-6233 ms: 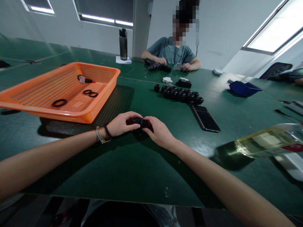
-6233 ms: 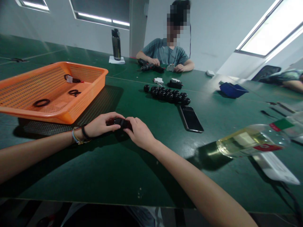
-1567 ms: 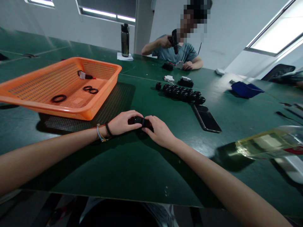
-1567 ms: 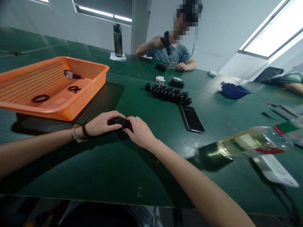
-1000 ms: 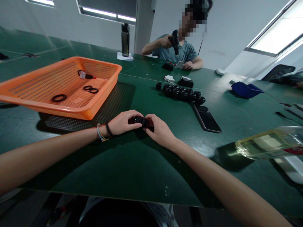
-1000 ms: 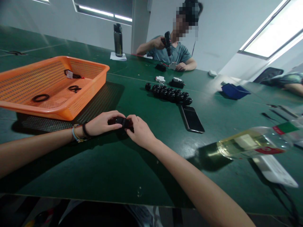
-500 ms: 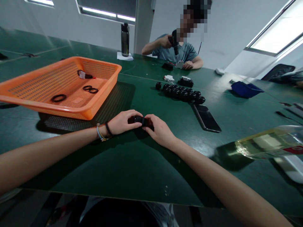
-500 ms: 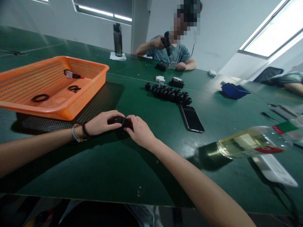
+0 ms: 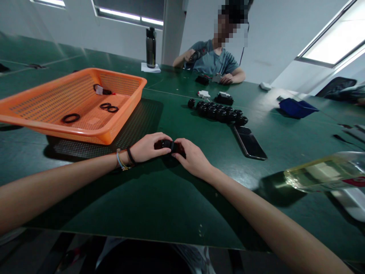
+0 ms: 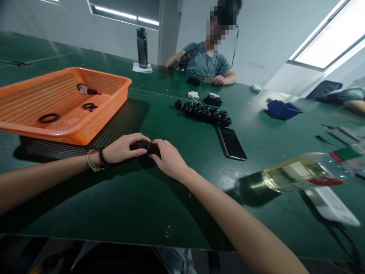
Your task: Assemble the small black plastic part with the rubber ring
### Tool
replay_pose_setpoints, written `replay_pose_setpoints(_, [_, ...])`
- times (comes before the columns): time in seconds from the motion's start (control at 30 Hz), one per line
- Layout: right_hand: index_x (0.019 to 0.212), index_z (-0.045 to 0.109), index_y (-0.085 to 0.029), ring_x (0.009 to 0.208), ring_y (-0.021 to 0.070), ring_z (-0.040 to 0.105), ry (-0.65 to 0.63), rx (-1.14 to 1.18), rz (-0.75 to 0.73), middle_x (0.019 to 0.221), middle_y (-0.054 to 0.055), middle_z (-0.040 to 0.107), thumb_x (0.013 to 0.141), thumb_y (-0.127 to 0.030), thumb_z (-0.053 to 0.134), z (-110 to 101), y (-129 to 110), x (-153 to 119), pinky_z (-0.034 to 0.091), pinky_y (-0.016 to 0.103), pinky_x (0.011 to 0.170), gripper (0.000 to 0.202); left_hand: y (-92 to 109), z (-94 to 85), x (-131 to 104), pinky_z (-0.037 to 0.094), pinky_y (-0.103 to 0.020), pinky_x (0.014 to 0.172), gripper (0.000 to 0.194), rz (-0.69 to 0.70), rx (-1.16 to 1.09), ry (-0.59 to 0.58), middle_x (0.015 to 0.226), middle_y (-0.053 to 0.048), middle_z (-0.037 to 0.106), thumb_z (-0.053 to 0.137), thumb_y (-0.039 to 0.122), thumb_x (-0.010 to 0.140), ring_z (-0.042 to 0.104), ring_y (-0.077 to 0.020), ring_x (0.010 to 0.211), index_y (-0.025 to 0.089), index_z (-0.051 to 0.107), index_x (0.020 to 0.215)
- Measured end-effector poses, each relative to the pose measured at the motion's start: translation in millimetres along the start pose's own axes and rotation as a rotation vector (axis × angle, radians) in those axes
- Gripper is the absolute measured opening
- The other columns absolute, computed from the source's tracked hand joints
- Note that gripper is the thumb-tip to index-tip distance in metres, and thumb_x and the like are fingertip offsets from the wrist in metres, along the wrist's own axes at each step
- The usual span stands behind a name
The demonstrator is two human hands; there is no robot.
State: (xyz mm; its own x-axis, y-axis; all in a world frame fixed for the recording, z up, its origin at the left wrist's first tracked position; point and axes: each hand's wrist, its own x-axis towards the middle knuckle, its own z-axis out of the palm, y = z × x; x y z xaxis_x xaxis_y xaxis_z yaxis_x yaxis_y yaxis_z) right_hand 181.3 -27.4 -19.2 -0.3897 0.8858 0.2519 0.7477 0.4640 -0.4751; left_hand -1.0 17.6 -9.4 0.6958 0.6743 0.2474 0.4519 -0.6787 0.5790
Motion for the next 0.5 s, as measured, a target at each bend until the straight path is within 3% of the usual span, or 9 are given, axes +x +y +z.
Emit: replay_pose_setpoints(0.5, [0.101, 0.048, -0.013, 0.079, 0.0165, 0.052, 0.002, -0.014, -0.006, 0.089, 0.007, 0.056, 0.078, -0.02, 0.052, 0.6, 0.5, 0.1, 0.043, 0.032, 0.072, 0.024, -0.3, 0.8, -0.1, 0.043, -0.028, 0.076, 0.031, 0.001, 0.002, 0.001, 0.093, -0.006, 0.06, 0.05, 0.036, 0.077, 0.056, -0.0166, 0.083, 0.013, 0.056, 0.098])
